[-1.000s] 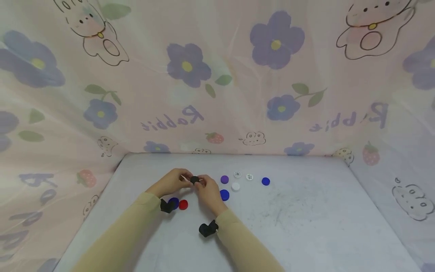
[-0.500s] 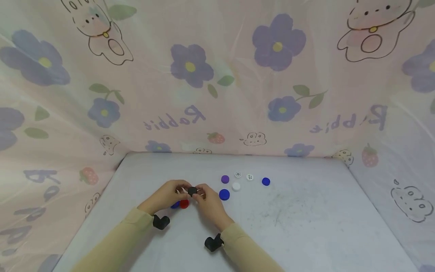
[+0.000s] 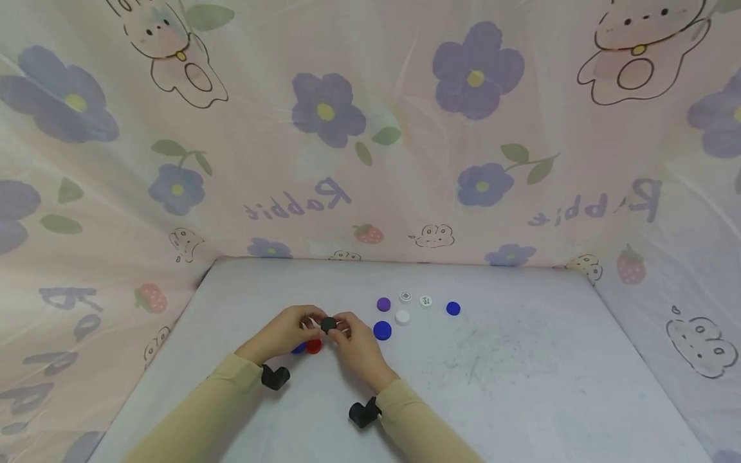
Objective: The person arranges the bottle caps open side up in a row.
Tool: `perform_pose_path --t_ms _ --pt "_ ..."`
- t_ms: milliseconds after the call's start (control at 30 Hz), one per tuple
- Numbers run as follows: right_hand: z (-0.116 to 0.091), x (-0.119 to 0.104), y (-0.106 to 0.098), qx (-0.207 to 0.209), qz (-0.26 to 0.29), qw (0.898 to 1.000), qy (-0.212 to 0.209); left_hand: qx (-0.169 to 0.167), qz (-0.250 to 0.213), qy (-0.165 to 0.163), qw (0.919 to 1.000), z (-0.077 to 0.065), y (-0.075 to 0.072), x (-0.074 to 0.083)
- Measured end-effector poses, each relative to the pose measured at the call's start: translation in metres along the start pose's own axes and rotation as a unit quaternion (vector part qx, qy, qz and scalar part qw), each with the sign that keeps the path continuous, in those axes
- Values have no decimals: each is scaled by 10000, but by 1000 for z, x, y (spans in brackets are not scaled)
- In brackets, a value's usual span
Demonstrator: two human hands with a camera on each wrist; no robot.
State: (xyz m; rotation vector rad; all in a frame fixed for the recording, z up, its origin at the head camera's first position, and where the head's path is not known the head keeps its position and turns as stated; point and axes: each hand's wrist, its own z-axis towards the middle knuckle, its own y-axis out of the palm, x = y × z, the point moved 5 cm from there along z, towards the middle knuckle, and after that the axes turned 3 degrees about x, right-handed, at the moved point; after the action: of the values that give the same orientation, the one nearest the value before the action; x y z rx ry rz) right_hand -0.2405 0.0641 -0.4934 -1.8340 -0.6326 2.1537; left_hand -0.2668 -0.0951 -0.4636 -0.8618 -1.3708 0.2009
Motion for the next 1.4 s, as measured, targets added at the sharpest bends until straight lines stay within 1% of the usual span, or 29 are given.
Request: perform_pose_path --t_ms 400,600,700,900,1067,1200,1400 --pt "1 0 -1 -28 17 10000 91 0 40 -79 10000 1 -1 0" --pt "3 1 -1 -38 126 9999 111 49 180 -47 9998 2 -1 1" --pt "4 4 0 -53 248 9995 197 89 201 -16 9998 2 -1 1" --pt "5 12 2 -38 625 9966 533 137 248 119 9995 2 0 1" --pt "4 13 2 2 773 9944 720 132 256 78 9996 2 1 -1" --pt "4 12 1 20 775 9948 661 128 243 41 9996 3 2 -2" --pt "3 12 1 24 667 9960 596 104 217 7 9997 3 3 0"
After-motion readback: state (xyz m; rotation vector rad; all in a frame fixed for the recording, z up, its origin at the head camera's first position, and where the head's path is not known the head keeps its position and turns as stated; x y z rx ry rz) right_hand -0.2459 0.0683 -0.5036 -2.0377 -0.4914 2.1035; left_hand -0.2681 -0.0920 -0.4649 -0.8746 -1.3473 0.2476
